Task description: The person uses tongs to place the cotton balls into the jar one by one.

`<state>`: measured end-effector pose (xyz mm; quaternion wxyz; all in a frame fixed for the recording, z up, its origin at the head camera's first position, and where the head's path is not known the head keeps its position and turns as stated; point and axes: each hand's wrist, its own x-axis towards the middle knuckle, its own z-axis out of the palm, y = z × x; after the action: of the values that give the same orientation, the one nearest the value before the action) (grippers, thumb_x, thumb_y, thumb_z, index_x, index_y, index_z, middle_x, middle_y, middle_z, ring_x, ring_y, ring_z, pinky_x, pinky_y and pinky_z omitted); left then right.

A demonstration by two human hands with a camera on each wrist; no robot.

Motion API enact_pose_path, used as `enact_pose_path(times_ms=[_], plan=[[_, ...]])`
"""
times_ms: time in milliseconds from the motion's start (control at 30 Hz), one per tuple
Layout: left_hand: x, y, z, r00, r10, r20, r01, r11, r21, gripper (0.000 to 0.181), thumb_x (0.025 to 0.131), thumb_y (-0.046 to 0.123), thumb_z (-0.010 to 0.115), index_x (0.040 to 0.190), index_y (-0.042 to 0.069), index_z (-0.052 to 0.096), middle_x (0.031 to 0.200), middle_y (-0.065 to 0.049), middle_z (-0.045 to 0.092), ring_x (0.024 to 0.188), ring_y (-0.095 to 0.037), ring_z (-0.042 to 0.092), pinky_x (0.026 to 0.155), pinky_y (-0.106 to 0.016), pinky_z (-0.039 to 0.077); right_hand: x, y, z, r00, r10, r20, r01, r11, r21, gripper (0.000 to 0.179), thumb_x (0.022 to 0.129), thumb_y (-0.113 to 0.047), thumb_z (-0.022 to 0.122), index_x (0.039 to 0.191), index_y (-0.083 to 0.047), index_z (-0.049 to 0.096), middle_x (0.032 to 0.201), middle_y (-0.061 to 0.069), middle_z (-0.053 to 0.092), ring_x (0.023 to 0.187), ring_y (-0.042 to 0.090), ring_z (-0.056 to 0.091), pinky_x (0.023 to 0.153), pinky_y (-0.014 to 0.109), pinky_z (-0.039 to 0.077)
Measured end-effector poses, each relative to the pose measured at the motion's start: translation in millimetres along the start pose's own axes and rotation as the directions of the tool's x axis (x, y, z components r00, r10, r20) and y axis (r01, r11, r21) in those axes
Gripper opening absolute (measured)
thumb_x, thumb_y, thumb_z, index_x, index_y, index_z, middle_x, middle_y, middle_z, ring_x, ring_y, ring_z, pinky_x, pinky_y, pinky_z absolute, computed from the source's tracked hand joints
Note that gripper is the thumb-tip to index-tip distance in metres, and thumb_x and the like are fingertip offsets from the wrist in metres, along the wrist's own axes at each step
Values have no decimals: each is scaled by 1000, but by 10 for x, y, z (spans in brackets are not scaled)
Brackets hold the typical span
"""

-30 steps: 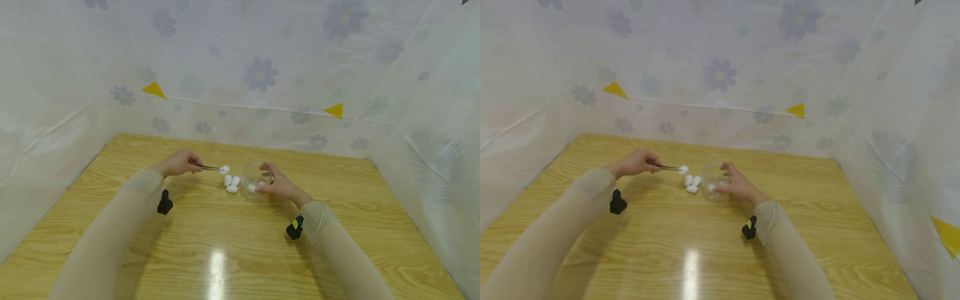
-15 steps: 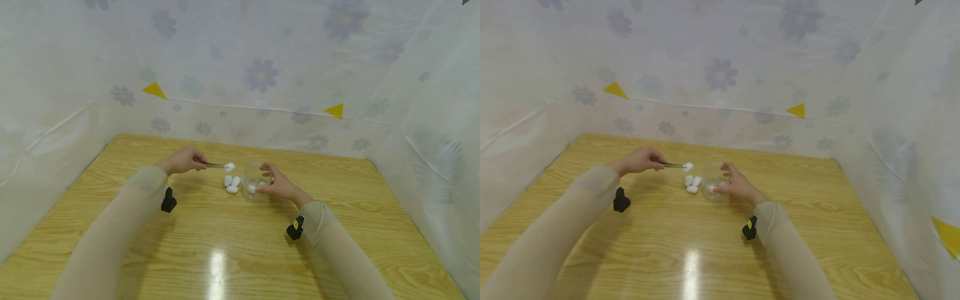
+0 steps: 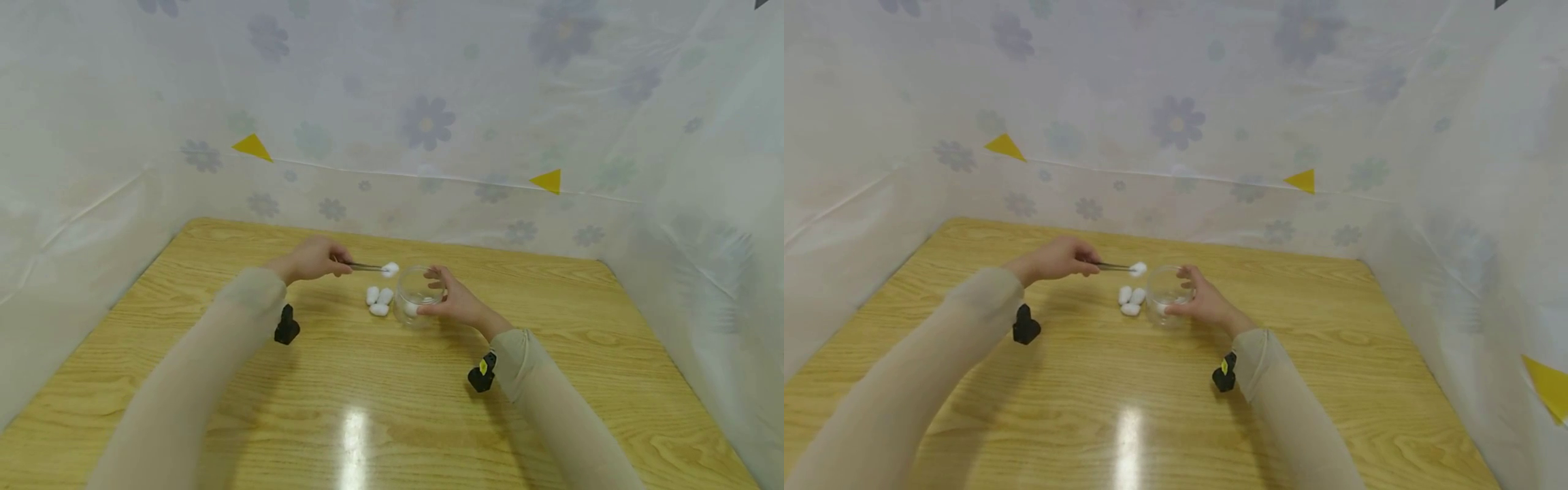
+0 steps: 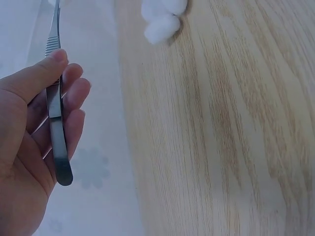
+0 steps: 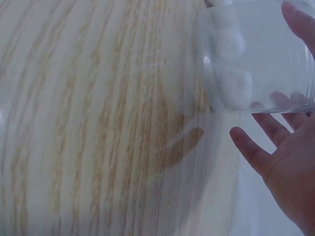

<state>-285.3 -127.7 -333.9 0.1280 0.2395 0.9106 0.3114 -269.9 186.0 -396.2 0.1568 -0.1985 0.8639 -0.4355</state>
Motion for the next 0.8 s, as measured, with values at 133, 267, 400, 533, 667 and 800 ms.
enact_pose_path(times_ms=[133,267,400,533,667,800], plan=[[22,41,10,1000,1,1,-1,1000,-10,23,93,20,59,111,7,66,103,-15,67,90,-28,63,82,-40,50,5,8,2,1000,0,-3,0,1000,2,95,80,-30,74,149,-8,12,151,12,26,136,34,32,102,51,37],[40,88,18,1000,14,-3,-14,1000,-4,22,93,20,58,110,7,66,102,-14,67,91,-28,63,82,-40,50,-3,-6,2,1000,1,-3,-1,1000,-3,96,80,-31,74,149,-7,12,151,12,26,136,34,32,102,51,37],[63,130,37,999,36,-5,-36,999,-4,22,93,19,59,109,5,66,99,-14,67,90,-28,63,81,-40,51,-16,-18,-7,1000,-5,1,5,1000,-6,95,81,-30,74,148,-6,12,151,13,26,136,35,32,102,52,37],[95,151,61,999,53,-9,-54,998,-15,22,92,17,61,108,4,67,99,-14,68,86,-27,64,79,-37,52,-26,-26,-13,1000,-13,4,13,1000,-8,93,82,-29,73,148,-6,12,151,15,26,135,36,32,102,52,37],[120,165,79,998,55,-17,-55,998,-11,21,92,17,61,108,5,67,98,-12,68,85,-24,64,78,-36,52,-16,-16,-13,1000,-1,1,1,1000,-7,93,81,-29,74,149,-8,12,151,13,26,135,35,32,102,52,37],[150,186,91,999,46,-7,-47,999,-14,22,92,19,60,109,6,67,100,-11,68,87,-25,64,80,-37,52,-2,4,-13,1000,-3,6,3,1000,-5,94,82,-30,73,149,-7,11,151,14,26,135,35,32,102,52,37]])
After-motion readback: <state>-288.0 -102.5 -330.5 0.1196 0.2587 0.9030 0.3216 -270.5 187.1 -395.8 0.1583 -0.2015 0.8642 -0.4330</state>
